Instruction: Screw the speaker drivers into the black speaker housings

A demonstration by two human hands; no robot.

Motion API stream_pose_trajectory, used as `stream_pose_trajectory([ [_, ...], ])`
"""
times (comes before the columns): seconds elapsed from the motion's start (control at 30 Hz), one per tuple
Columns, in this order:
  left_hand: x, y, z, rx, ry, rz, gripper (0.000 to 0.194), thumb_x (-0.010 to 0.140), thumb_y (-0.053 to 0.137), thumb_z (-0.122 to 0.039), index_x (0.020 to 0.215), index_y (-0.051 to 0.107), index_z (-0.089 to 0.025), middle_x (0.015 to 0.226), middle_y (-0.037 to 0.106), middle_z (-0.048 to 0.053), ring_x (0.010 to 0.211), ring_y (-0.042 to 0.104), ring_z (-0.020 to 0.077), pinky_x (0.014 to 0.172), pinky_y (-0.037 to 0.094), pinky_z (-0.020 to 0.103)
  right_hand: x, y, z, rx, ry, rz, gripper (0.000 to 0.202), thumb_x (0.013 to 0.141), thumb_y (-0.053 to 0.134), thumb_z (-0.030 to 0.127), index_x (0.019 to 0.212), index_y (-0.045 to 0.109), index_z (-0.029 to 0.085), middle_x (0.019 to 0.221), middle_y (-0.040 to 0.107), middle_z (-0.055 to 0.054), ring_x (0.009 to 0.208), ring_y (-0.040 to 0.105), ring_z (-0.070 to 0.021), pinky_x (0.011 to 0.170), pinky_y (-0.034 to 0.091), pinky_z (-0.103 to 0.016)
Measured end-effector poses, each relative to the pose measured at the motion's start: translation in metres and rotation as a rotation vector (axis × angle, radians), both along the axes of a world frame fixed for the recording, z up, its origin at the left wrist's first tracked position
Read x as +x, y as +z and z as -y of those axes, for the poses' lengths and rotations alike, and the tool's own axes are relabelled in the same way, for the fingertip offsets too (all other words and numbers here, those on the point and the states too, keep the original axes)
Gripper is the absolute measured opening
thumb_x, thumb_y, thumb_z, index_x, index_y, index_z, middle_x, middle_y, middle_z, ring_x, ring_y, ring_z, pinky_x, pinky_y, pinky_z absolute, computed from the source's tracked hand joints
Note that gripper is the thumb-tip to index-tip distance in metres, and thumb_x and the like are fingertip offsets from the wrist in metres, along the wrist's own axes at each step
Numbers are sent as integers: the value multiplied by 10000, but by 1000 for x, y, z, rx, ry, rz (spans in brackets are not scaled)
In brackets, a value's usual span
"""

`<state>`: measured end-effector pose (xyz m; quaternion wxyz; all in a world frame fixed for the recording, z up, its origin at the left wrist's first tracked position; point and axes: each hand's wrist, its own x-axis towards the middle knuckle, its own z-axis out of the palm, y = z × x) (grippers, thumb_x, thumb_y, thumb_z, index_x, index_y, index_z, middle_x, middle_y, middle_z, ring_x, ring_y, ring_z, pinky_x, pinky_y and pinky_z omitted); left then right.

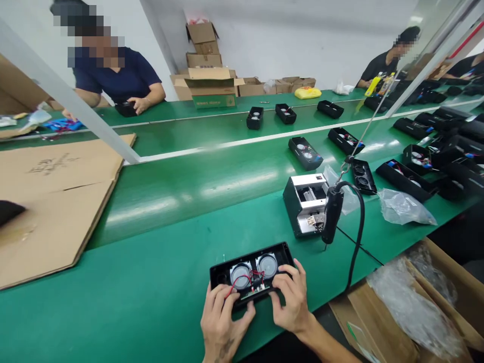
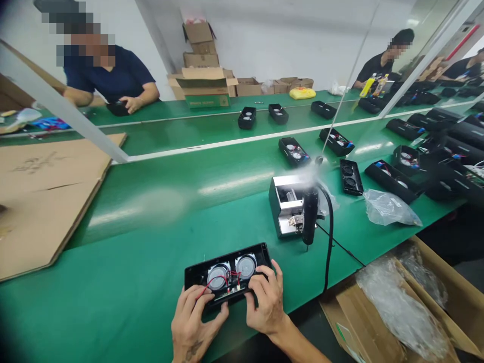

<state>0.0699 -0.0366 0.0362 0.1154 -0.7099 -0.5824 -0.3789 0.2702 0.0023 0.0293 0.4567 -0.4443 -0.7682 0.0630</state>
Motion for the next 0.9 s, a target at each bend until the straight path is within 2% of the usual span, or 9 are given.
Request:
stream_pose_trajectory([
  [0.1,0,0,3,-24,-4,5,122,937,741,-216,960,623,-196,968,682,73,979,673,256,1094,520,524,-1,1,2,-6,-18,11,223,833,558,45,953,572,233,851,709,-17,1051,691,-271,1214,332,-565],
  [0.33,0,3,0,-22,13,-23,170,928,771,-269,941,615,-202,974,685,78,983,685,267,1074,528,509,-6,5,3,-39,-23,27,174,845,646,134,949,553,238,854,688,-31,1106,661,-317,1211,329,-618],
  [0.47,7,4,-3,27,88,-75,230,879,795,-319,897,597,-202,938,684,82,926,679,277,1074,521,552,-12,3,2,-7,-59,-1,184,809,613,123,907,518,247,800,639,-20,976,645,-295,1171,366,-637],
  [0.6,9,4,-4,53,109,-90,223,876,785,-334,906,604,-207,929,683,78,910,669,282,1050,524,561,-12,2,0,-2,-56,-8,173,803,608,133,891,517,250,794,632,-15,907,625,-278,1150,379,-645],
  [0.7,-1,2,-5,45,49,-97,190,919,749,-337,917,609,-208,937,681,86,917,672,287,1061,508,570,-9,3,0,-11,-27,3,161,839,620,130,917,535,241,818,659,-15,915,626,-269,1160,375,-637],
  [0.8,-22,-1,-8,37,-110,-117,121,940,734,-278,982,649,-203,1023,707,111,1032,694,312,1118,476,575,-7,5,-2,-16,-8,7,169,843,636,135,945,549,239,855,683,-17,944,633,-274,1162,386,-634],
  [0.9,-43,-4,-11,13,-258,-139,175,922,750,-211,1087,691,-205,1151,724,126,1179,693,325,1189,441,558,-8,6,-3,-15,-7,-1,188,811,638,144,940,542,241,854,674,-21,950,633,-283,1158,395,-651],
])
